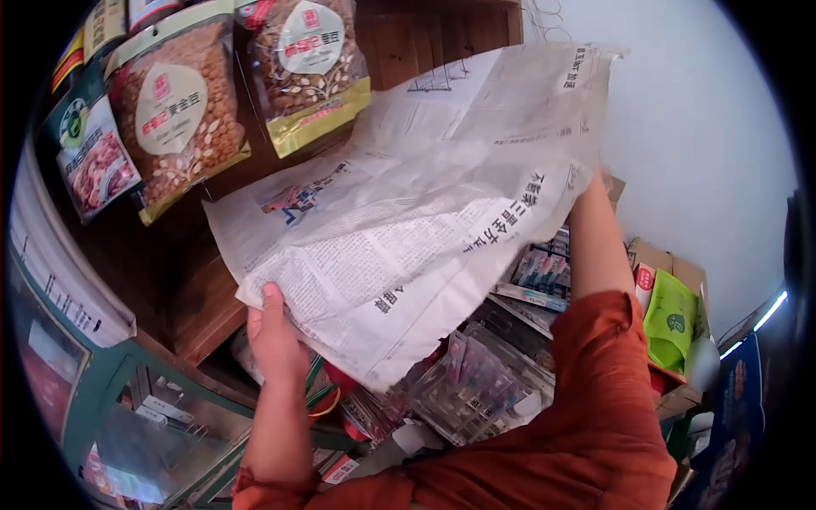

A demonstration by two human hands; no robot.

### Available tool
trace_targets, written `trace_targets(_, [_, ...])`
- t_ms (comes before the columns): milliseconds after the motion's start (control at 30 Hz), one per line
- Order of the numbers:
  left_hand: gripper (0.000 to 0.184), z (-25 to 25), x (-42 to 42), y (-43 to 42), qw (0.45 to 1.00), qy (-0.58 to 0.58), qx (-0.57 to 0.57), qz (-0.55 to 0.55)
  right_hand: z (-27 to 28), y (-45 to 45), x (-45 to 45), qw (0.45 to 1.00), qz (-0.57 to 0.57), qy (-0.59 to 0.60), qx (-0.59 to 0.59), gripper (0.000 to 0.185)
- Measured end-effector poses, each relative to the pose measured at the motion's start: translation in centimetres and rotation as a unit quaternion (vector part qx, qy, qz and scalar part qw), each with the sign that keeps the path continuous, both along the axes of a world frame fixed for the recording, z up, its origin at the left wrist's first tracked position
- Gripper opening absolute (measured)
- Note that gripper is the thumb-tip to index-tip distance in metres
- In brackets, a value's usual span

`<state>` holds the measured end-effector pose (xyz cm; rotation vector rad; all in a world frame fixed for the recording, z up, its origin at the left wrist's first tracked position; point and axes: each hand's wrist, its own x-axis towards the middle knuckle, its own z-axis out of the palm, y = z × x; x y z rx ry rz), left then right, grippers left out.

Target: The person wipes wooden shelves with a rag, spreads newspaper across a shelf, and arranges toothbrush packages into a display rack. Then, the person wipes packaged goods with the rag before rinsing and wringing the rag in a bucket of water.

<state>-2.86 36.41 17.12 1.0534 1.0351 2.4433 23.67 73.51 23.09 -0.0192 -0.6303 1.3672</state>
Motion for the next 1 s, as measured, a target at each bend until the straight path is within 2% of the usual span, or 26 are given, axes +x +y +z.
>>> trace_targets(100, [0.039,1.4,-1.9,-0.1,0.977,0.159,-0.082,0.118,-2.5,-0.9,0.3,0.999,0.02,0.013,-0.029,0.064])
trace_targets(233, [0.036,6.2,-3.1,0.3,0.957,0.228,-0.146,0.108,-3.1,-1.4,0.6,0.998,0.008,0.017,-0.063,0.066])
trace_targets(567, [0.035,8.6,-9.1,-3.8,0.974,0.142,-0.11,0.136,-5.0,-3.8,5.8,0.989,-0.069,0.087,-0.094,0.069])
trace_targets(667, [0.036,9.0,-9.6,-4.9,0.976,0.132,-0.114,0.133,-7.2,-3.9,8.1,0.988,-0.123,0.072,-0.058,0.076])
trace_targets(733, [0.036,9.6,-9.6,-5.4,0.976,0.128,-0.115,0.131,-8.5,-5.1,9.1,0.994,0.055,0.087,-0.027,0.039])
trace_targets(767, [0.036,9.7,-9.6,-5.5,0.977,0.111,-0.114,0.139,-9.1,-4.3,9.3,0.994,0.054,0.086,-0.027,0.039])
trace_targets(833, [0.035,10.0,-9.8,-5.6,0.978,0.098,-0.113,0.143,-11.0,-1.1,8.8,0.996,0.044,-0.075,-0.031,0.046])
trace_targets(900, [0.035,10.5,-10.7,-5.4,0.978,0.093,-0.118,0.147,-9.9,0.5,6.6,0.986,0.101,-0.118,-0.059,0.036])
trace_targets(967, [0.035,10.9,-11.8,-5.4,0.977,0.091,-0.117,0.154,-7.5,2.5,4.1,0.984,0.083,-0.123,-0.097,0.033])
trace_targets(1000, [0.036,11.0,-12.8,-5.5,0.976,0.091,-0.126,0.153,-6.3,4.2,3.2,0.982,0.042,-0.162,-0.092,0.035])
